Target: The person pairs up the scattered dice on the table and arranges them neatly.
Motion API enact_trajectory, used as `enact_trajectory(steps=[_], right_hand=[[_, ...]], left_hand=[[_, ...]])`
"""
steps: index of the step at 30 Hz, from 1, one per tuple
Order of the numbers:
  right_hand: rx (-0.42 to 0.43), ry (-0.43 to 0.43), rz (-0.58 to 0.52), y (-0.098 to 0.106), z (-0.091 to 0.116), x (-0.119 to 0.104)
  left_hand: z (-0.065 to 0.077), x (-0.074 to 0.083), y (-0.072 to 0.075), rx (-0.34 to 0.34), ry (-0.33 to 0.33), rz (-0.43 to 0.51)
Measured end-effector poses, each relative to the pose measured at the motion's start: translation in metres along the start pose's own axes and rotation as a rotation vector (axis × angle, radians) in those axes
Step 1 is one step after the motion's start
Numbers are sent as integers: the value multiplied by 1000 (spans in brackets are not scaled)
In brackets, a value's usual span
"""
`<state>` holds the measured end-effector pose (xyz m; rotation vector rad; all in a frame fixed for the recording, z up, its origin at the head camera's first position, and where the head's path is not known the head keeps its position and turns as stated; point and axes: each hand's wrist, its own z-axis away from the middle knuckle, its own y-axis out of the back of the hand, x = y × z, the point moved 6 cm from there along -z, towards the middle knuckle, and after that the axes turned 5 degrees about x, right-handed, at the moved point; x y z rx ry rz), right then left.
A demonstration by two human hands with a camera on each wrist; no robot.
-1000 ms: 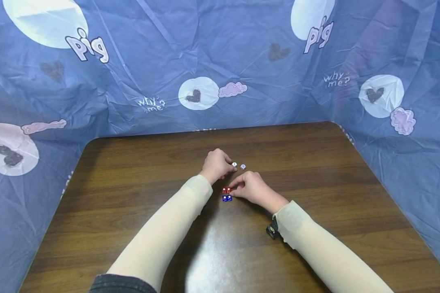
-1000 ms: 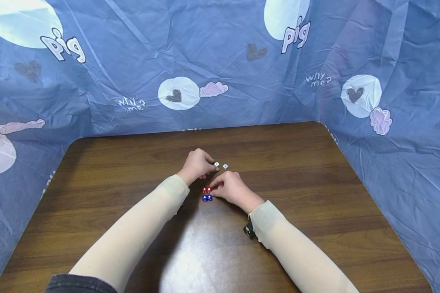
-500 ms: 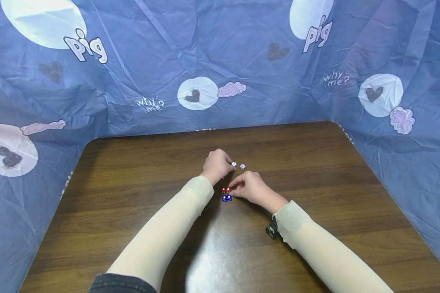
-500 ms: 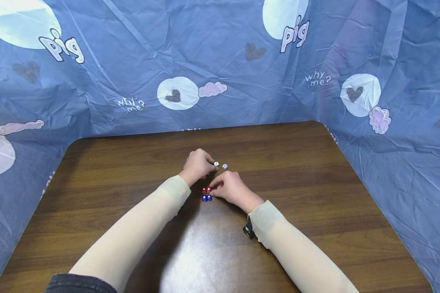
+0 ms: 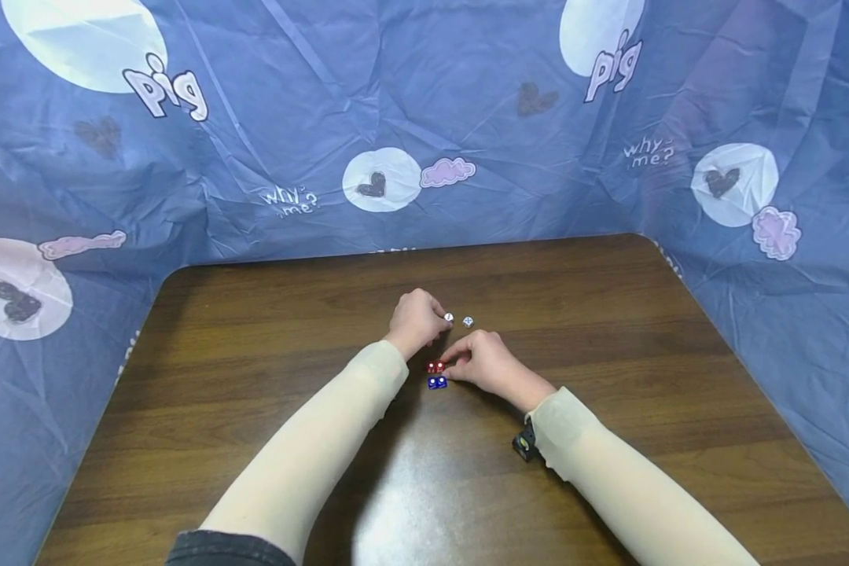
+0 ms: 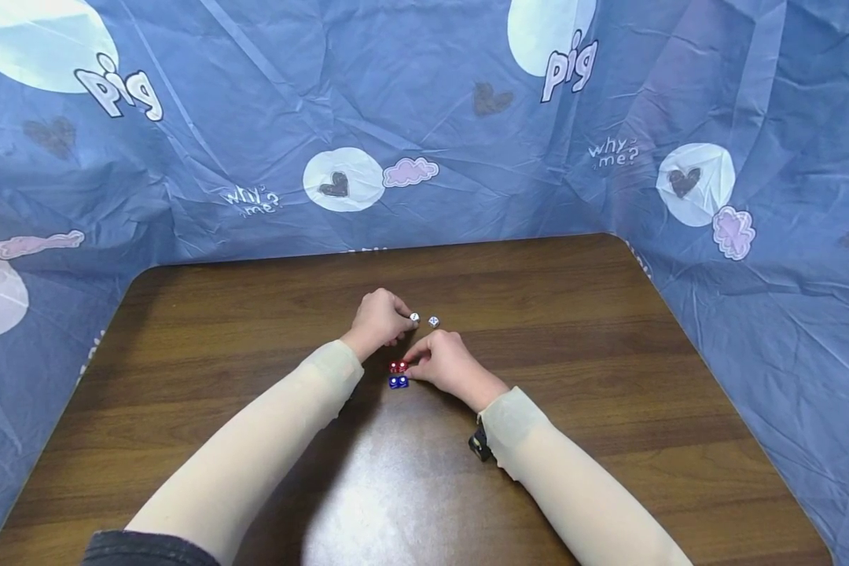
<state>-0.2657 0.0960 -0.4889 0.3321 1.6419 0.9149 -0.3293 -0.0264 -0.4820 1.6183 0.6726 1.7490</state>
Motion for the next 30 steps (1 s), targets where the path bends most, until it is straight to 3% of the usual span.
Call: enact_trajectory(steps=[12,21,30], right_hand=[[-6,-11,-4,0,1,-1],[-7,-21,-1,0,1,-1],[-3,-24,-9,-1,1,0]], left_hand=[[13,-8,8,-76,-31,168],[33,-19,18,-100,-17,211],[48,-32,18,-134,6,238]])
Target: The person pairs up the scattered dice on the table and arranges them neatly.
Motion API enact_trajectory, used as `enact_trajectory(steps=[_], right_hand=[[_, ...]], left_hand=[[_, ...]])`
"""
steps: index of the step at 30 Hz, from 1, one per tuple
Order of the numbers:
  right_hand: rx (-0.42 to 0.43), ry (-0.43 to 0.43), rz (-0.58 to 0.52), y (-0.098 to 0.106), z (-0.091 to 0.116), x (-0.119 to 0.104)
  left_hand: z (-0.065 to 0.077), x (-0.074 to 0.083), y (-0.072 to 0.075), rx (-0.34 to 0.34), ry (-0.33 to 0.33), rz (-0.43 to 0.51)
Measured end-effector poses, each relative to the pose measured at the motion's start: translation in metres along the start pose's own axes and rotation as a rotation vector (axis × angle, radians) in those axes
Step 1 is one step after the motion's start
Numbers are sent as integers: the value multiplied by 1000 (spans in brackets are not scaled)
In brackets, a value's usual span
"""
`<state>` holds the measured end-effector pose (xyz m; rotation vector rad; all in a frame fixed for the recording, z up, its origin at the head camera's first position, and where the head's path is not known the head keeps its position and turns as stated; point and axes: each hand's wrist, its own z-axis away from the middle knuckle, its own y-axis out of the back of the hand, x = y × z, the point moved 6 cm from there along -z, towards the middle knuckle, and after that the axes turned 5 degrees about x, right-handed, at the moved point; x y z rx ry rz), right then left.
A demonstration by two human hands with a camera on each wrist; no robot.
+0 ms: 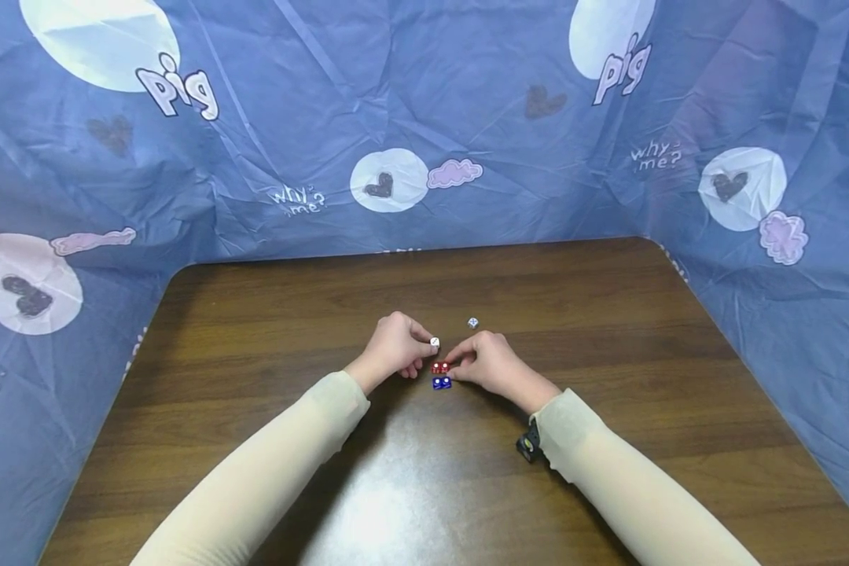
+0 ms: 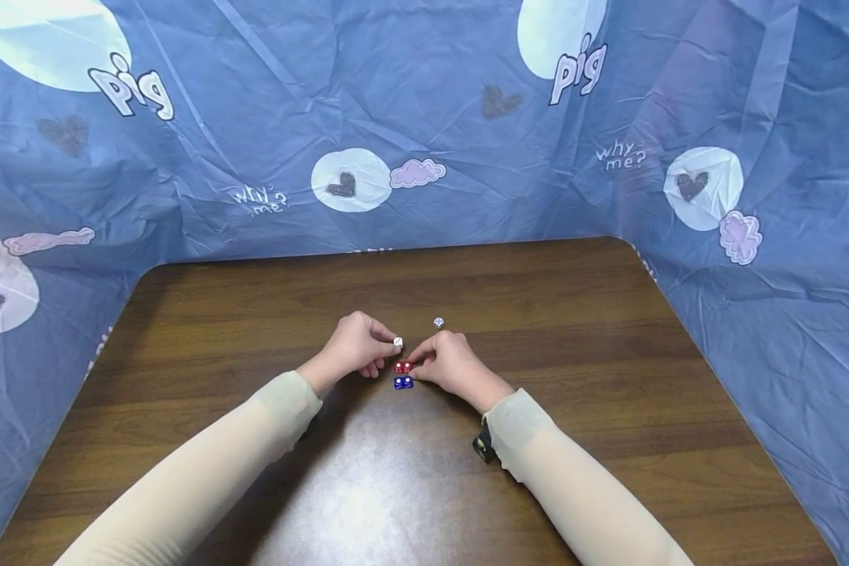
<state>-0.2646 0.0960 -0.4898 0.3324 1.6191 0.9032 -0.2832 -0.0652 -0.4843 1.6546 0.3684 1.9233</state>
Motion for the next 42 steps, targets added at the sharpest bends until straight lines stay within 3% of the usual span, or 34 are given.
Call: enact_trajectory(steps=[18,42], right_hand=[[-2,-12,-7,1,0,0],[-6,-17,-8,4,1,3]], left_hand=[[2,-6,-4,-26,-21,-60],[4,-10,-6,-12,5,17]])
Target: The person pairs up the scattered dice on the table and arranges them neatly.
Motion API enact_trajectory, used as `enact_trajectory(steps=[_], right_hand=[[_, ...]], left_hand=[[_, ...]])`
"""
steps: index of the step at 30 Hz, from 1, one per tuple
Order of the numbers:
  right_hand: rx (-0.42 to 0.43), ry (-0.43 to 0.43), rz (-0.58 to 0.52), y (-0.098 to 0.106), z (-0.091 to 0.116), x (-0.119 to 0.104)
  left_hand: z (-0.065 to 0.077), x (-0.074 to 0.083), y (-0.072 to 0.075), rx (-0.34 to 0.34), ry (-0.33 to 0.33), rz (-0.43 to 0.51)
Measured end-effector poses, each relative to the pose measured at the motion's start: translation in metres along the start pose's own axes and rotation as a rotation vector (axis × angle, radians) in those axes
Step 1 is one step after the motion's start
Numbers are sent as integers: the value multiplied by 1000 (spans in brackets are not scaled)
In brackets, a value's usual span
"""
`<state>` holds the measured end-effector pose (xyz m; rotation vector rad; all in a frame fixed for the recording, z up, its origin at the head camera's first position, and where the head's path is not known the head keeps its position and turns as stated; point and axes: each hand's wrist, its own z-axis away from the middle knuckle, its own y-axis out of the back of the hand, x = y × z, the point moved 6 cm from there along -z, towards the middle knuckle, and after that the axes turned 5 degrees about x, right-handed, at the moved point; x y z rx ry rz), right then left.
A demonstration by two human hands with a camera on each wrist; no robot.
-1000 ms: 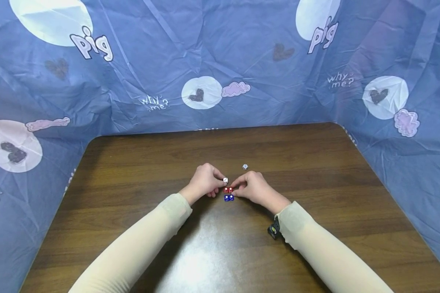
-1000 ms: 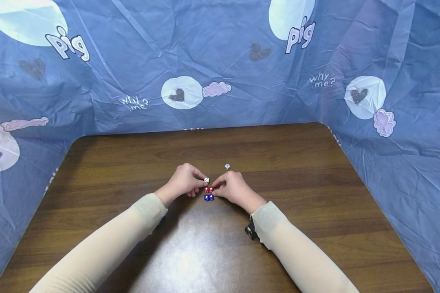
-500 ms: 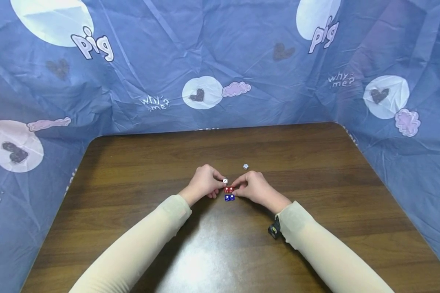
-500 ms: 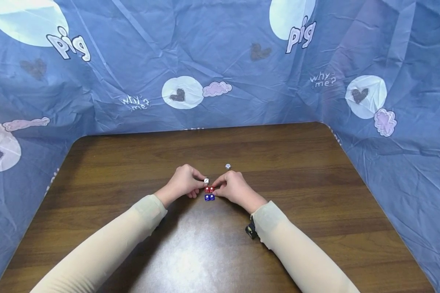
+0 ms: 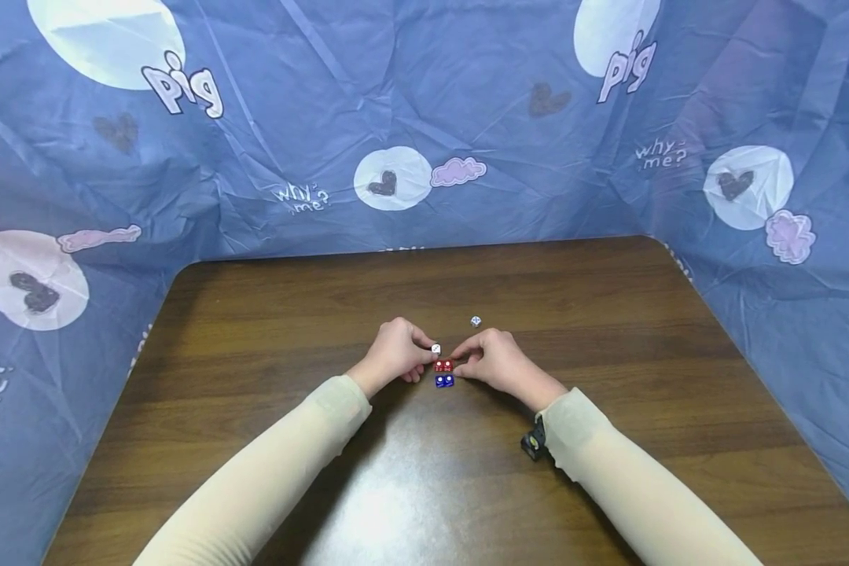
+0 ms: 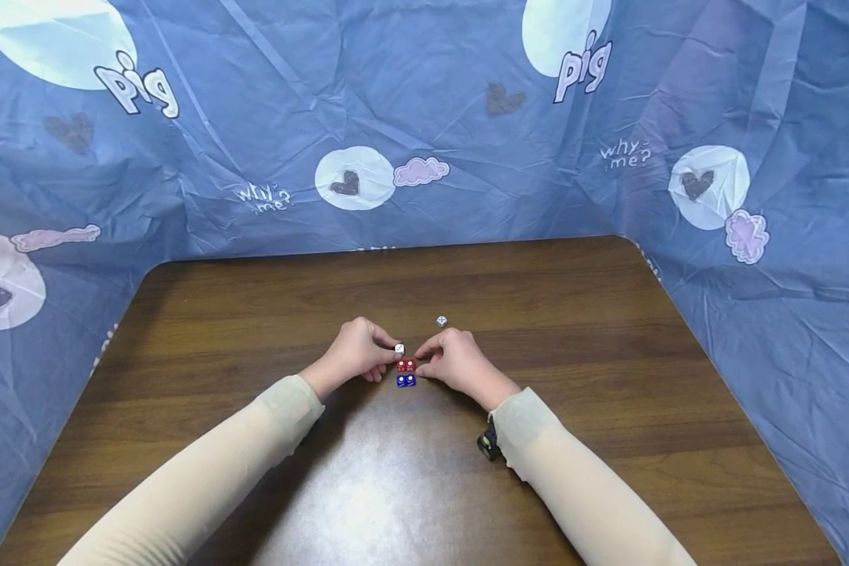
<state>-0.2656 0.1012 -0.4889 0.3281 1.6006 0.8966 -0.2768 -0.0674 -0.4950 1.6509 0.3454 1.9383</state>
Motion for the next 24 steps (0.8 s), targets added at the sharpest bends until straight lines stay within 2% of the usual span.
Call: enact_trajectory(steps=[12,18,24], right_hand=[[49,-14,-10,11,2,11],[118,-45,-38,24,1,18],[227,-129,-86,42,-4,24]], left_hand=[[1,1,2,-4,24,6],[2,4,1,-5,7,5],[0,0,0,-5,19,1]])
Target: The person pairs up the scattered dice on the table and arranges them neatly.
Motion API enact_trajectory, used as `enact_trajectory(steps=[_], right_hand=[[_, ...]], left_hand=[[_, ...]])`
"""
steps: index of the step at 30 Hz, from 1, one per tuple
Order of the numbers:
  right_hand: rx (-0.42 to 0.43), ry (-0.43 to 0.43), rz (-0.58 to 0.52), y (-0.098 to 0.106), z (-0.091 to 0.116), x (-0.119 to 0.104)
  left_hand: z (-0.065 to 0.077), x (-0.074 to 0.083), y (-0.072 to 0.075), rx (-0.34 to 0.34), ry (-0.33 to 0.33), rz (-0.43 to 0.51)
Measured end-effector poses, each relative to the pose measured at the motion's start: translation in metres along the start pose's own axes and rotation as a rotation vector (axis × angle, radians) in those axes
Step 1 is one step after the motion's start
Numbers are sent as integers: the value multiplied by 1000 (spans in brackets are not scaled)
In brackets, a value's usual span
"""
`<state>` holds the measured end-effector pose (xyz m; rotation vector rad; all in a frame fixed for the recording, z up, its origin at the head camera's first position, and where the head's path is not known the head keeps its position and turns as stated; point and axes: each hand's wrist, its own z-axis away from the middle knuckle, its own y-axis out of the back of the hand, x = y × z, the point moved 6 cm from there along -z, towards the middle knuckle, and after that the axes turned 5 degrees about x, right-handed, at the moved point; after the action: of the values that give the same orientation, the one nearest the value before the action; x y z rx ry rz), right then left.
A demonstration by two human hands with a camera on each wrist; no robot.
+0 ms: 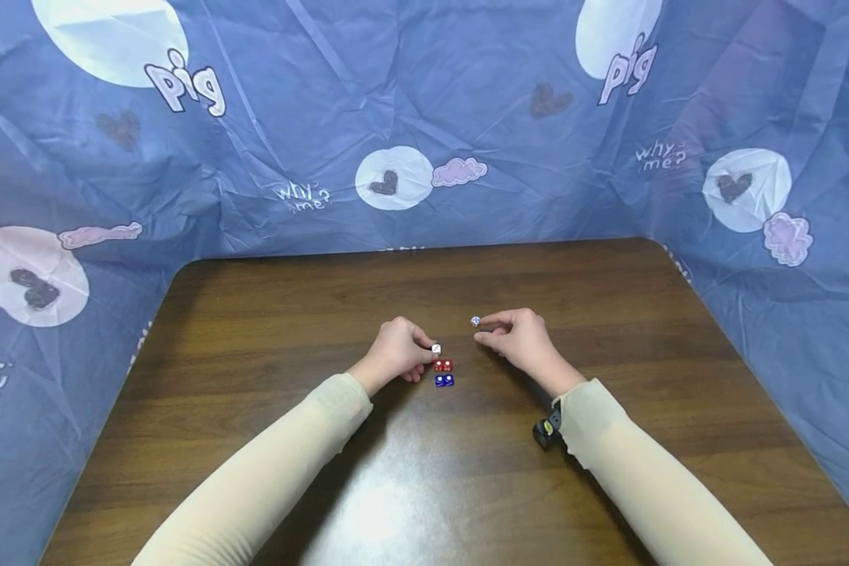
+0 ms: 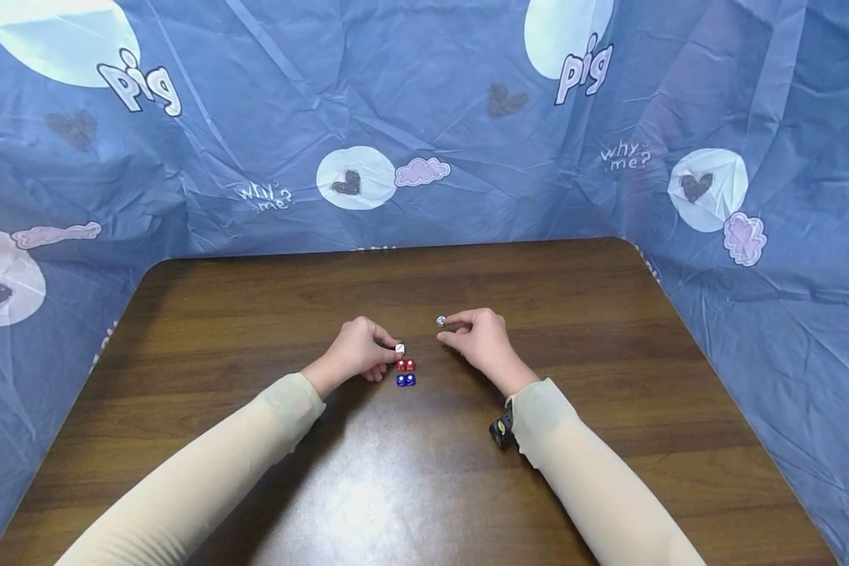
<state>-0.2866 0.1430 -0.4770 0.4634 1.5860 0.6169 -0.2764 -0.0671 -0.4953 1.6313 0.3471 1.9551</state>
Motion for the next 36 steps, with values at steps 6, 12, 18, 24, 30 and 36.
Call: enact_trajectory(steps=[6,12,18,24,30,36], right_hand=[[39,-61,-3,1,-13,5],[18,-129,4,-6,-19,8],[40,-100,54,-10,-23,4],[68,-176,20,-13,-23,6],[96,-182,27,-14,-24,8],[124,-155,72,-15,-22,8]], left_hand=[[-1,-2,-1,2,-6,19],[1,-1,-1,-12,-12,37],[1,-2,1,-3,-5,38],[0,-1,1,-3,-8,31],[-1,-2,0,-6,-13,32],[-3,-3,0,-3,-14,31]])
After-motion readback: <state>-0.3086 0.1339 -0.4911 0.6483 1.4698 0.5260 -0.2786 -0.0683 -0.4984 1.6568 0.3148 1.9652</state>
